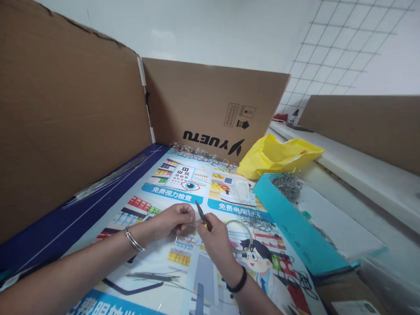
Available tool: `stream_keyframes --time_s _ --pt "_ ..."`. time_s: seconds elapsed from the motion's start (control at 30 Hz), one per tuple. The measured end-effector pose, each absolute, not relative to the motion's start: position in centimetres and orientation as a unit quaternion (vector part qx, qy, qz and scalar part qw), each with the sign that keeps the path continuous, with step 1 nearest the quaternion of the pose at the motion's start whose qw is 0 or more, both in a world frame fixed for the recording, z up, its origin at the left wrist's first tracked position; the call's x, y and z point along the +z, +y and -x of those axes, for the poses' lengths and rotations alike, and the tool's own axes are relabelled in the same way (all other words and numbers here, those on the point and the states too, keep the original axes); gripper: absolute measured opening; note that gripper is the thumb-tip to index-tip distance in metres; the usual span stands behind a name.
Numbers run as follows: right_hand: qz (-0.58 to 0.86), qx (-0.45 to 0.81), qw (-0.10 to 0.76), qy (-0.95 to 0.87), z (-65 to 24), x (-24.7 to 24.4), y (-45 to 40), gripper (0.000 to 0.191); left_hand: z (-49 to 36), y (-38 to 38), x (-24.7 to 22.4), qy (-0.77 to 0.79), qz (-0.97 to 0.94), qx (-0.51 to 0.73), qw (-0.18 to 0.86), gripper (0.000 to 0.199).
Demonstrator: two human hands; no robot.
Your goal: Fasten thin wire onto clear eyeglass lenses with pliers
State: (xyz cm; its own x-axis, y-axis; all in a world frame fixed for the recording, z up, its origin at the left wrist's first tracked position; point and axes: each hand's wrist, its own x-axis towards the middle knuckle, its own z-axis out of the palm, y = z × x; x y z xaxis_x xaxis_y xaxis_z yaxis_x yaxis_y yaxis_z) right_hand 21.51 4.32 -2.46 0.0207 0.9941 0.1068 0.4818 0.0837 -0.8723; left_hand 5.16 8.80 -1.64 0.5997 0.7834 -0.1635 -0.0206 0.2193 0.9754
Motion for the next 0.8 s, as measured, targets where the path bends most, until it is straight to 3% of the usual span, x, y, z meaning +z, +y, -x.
stream_keyframes --time_s 0.23,0.8 --pt "0.565 0.364 0.459 -0.581 -22.0 -2.2 4.0 0.023 -5.1 9.0 -1.6 0.351 -0.528 0.292 0.716 0.014" --pt "0.540 0.456 0.492 -0.508 -21.6 -2.8 4.4 0.027 -5.1 8.8 -1.1 0.344 -0.500 0.286 0.742 0.022"
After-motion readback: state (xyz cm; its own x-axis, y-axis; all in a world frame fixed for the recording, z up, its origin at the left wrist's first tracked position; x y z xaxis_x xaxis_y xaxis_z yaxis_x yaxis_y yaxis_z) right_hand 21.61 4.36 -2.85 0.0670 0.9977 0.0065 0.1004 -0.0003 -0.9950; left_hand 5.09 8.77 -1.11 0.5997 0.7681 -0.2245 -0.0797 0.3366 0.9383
